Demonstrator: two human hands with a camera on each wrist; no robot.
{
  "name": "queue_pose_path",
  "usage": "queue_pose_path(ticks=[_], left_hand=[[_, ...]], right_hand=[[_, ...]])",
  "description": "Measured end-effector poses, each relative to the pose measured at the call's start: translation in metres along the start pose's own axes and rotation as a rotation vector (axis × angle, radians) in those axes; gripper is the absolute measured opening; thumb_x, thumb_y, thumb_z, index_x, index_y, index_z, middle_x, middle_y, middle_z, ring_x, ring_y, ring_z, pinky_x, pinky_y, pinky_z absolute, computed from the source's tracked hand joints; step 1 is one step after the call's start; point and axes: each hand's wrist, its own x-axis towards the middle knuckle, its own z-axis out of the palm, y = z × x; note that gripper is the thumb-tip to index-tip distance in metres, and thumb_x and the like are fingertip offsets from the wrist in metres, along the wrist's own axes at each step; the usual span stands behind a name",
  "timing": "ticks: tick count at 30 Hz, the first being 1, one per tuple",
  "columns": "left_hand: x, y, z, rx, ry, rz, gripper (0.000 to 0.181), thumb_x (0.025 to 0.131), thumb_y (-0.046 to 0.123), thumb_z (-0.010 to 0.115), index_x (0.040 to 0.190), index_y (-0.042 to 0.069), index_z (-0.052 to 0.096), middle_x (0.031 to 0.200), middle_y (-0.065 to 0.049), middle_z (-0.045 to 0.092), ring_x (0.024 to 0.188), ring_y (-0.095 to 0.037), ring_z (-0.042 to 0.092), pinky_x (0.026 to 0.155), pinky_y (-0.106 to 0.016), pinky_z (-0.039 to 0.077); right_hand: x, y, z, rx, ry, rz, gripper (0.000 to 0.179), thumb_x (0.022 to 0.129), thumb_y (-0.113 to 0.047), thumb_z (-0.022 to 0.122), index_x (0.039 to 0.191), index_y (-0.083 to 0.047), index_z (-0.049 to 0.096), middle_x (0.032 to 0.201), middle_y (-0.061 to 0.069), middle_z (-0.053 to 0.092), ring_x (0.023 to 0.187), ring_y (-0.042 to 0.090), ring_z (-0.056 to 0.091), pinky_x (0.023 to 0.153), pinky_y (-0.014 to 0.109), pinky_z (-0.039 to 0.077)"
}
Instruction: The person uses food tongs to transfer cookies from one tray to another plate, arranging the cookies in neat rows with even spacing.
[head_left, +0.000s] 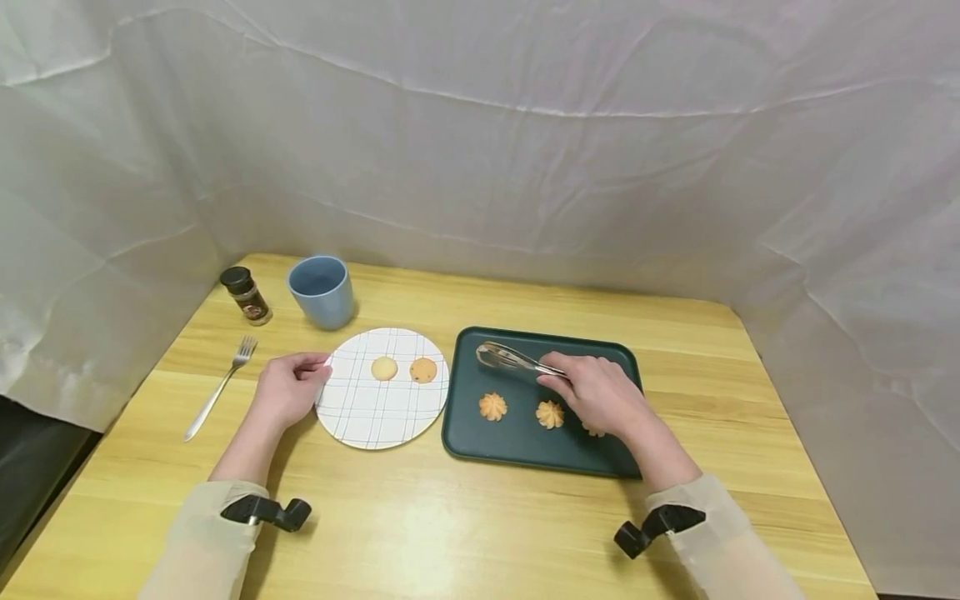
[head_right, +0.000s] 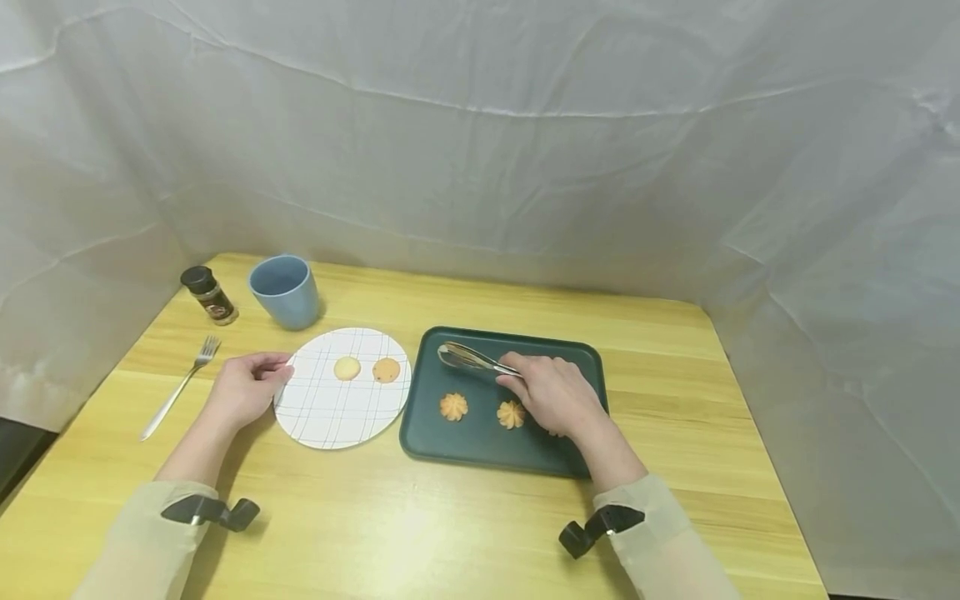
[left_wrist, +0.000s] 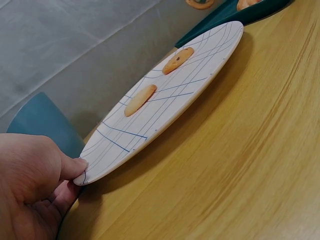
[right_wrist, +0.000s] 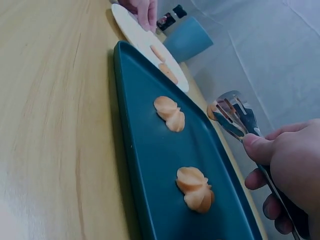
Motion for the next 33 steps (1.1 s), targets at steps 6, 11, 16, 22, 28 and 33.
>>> queue_pose_path(ticks=[6,11,16,22,28,33], left_hand=[[-0.001,0.000,-0.001,0.000,-0.002,-0.009,0.034,0.106,0.018,0.063,0.132,-0.003,0.070,0.117,-0.020,0.072,0.104,-0.030,0.065,0.086,-0.037,0.050],[-0.001,0.000,0.000,-0.001,-0.001,-0.012,0.034,0.106,0.017,0.064,0.132,-0.003,0.070,0.117,-0.020,0.072,0.104,-0.030,0.065,0.086,-0.037,0.051],[-0.001,0.000,-0.001,-0.003,0.000,-0.009,0.033,0.106,0.017,0.064,0.131,-0.003,0.071,0.117,-0.019,0.072,0.103,-0.030,0.066,0.085,-0.037,0.051],[0.000,-0.001,0.000,-0.001,0.002,-0.010,0.033,0.105,0.017,0.064,0.131,-0.002,0.071,0.116,-0.019,0.073,0.103,-0.029,0.066,0.085,-0.036,0.051],[-0.001,0.000,0.000,0.002,0.004,-0.011,0.033,0.105,0.018,0.064,0.130,-0.002,0.071,0.116,-0.019,0.072,0.103,-0.029,0.065,0.085,-0.037,0.050],[-0.001,0.000,0.000,-0.001,0.002,-0.011,0.033,0.106,0.017,0.063,0.131,-0.003,0.071,0.117,-0.019,0.072,0.104,-0.030,0.065,0.086,-0.037,0.050]], right_hand=[[0.005,-0.008,-0.001,0.004,0.011,-0.017,0.032,0.109,-0.042,0.059,0.132,-0.023,0.070,0.102,-0.006,0.074,0.074,0.011,0.062,0.069,0.040,0.052],[0.010,-0.014,0.000,0.019,0.016,-0.026,0.034,0.109,-0.043,0.058,0.134,-0.022,0.070,0.110,-0.003,0.076,0.082,0.014,0.067,0.074,0.043,0.055],[0.016,-0.021,0.000,0.044,0.004,-0.027,0.036,0.110,-0.044,0.057,0.136,-0.022,0.069,0.117,-0.003,0.076,0.090,0.017,0.070,0.080,0.044,0.057],[0.024,-0.031,0.000,0.076,0.004,-0.046,0.034,0.109,-0.042,0.059,0.135,-0.021,0.070,0.115,-0.004,0.075,0.090,0.015,0.069,0.079,0.042,0.057],[0.032,-0.038,0.004,0.085,0.008,-0.073,0.032,0.109,-0.040,0.060,0.133,-0.022,0.071,0.104,-0.008,0.073,0.077,0.010,0.062,0.069,0.037,0.052],[0.038,-0.045,0.007,0.083,0.013,-0.092,0.033,0.110,-0.041,0.058,0.134,-0.022,0.070,0.104,-0.009,0.073,0.076,0.008,0.061,0.068,0.036,0.051]])
